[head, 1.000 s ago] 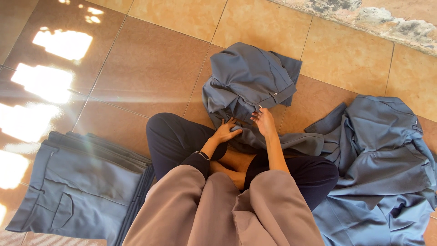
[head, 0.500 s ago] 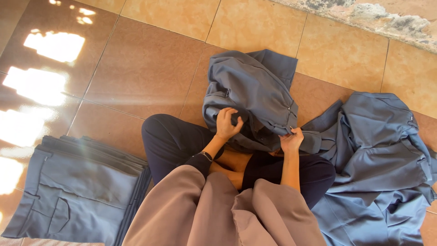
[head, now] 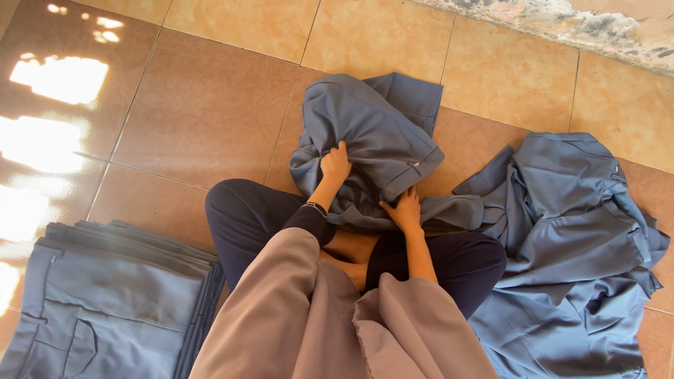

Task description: The person sits cross-legged on a tiled floor and folds a pair of gray trousers by hand. They smooth the fabric, fold the legs together, and then fold the garment into a compact rectangle, placing it on a stack of previously folded trousers.

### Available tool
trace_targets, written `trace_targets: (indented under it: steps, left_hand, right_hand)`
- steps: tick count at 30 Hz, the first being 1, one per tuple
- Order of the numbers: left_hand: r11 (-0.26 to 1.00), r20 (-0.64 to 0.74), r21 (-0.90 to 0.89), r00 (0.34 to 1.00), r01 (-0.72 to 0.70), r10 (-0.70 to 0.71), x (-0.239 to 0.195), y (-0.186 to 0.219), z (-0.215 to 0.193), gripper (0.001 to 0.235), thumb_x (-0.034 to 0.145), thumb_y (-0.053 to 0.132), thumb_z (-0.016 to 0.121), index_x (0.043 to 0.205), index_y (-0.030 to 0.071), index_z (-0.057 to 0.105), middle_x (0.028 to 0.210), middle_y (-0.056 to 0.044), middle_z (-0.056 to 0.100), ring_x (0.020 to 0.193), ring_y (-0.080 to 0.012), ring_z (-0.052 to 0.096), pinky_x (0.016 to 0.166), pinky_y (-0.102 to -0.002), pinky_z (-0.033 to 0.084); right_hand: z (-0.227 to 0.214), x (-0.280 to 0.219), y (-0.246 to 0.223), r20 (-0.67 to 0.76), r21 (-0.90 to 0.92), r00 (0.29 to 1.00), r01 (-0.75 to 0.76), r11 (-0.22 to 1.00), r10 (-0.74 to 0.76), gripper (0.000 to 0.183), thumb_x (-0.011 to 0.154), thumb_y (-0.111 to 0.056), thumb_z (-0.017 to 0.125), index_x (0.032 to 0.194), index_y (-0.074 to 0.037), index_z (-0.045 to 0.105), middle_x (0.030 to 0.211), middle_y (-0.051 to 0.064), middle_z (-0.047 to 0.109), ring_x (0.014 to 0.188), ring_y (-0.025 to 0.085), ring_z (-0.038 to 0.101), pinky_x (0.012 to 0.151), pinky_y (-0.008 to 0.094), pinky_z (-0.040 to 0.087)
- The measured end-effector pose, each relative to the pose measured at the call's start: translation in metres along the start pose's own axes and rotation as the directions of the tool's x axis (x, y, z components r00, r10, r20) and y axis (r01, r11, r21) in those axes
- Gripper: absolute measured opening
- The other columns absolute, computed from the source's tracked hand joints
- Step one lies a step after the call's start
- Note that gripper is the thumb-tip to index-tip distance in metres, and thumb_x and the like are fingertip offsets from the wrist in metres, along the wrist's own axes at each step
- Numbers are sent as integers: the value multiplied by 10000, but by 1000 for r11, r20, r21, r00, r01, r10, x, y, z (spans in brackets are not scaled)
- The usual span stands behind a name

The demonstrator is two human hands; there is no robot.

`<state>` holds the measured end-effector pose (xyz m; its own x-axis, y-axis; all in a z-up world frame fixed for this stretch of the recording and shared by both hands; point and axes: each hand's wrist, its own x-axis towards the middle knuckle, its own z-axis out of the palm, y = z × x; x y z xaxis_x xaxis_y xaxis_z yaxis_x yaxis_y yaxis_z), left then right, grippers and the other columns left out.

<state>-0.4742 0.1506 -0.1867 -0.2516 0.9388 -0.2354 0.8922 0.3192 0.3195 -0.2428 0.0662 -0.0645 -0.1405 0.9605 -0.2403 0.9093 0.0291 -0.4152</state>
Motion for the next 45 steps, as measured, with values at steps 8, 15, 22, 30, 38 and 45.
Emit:
trace_targets:
  steps: [8, 15, 22, 30, 38, 45]
  left_hand:
    - [999, -291, 15, 956, -41, 44, -18, -35, 97, 180, 898, 256, 499, 796, 108, 493, 553, -69, 524, 500, -301, 662, 432, -366, 550]
    - [695, 338, -672, 941, 258, -22, -97, -4, -7, 400, 1038, 261, 396, 1145, -66, 600, 1147, -291, 646, 1058, -466, 668, 726, -452, 637]
    - [-771, 592, -389, 778, 505, 210, -118, 75, 115, 179, 966, 226, 592, 984, 47, 591, 806, -65, 638, 567, -172, 643, 513, -205, 598]
    - [-86, 633, -708, 683, 701, 364, -131, 102, 11, 975, 896, 92, 733, 1527, -104, 16, 1582, -407, 48, 1337, -610, 383, 940, -678, 503]
    - [718, -224, -671, 974, -183, 40, -15, 66, -88, 376, 891, 414, 683, 1204, 207, 653, 1072, -51, 685, 1022, -257, 691, 883, -416, 589]
    - [895, 27, -436, 993, -88, 111, 10, 19, 41, 521, 890, 371, 747, 1339, 159, 590, 1280, -183, 593, 1167, -414, 654, 933, -541, 593]
  right_hand:
    - [27, 22, 31, 25, 12, 996, -82, 997, 81, 1083, 651, -316, 914, 1510, 37, 356, 1397, 287, 410, 1259, 529, 503, 1011, 617, 485]
    - [31, 35, 41, -345, 510, 913, -12, 860, 217, 553, 726, -32, 832, 1234, -15, 615, 1034, 260, 704, 948, 484, 692, 754, 529, 568]
    - [0, 28, 37, -602, 710, 753, 353, 610, 265, 269, 882, 72, 743, 1011, -127, 616, 1107, 56, 476, 987, 212, 589, 871, 296, 524]
    - [-6, 35, 49, -122, 989, 820, 148, -2, 559, 195, 920, -237, 804, 872, -159, 632, 548, -49, 449, 403, 85, 486, 399, 182, 444]
    - [50, 55, 91, -80, 964, 908, -35, 264, 412, 739, 886, -176, 759, 1531, -90, 408, 1512, 153, 415, 1371, 260, 400, 1130, 449, 337]
    - [2, 37, 63, 77, 946, 997, -65, -316, 26, 595, 991, -469, 398, 1493, -165, 498, 1537, 45, 529, 1398, 412, 449, 1169, 736, 126]
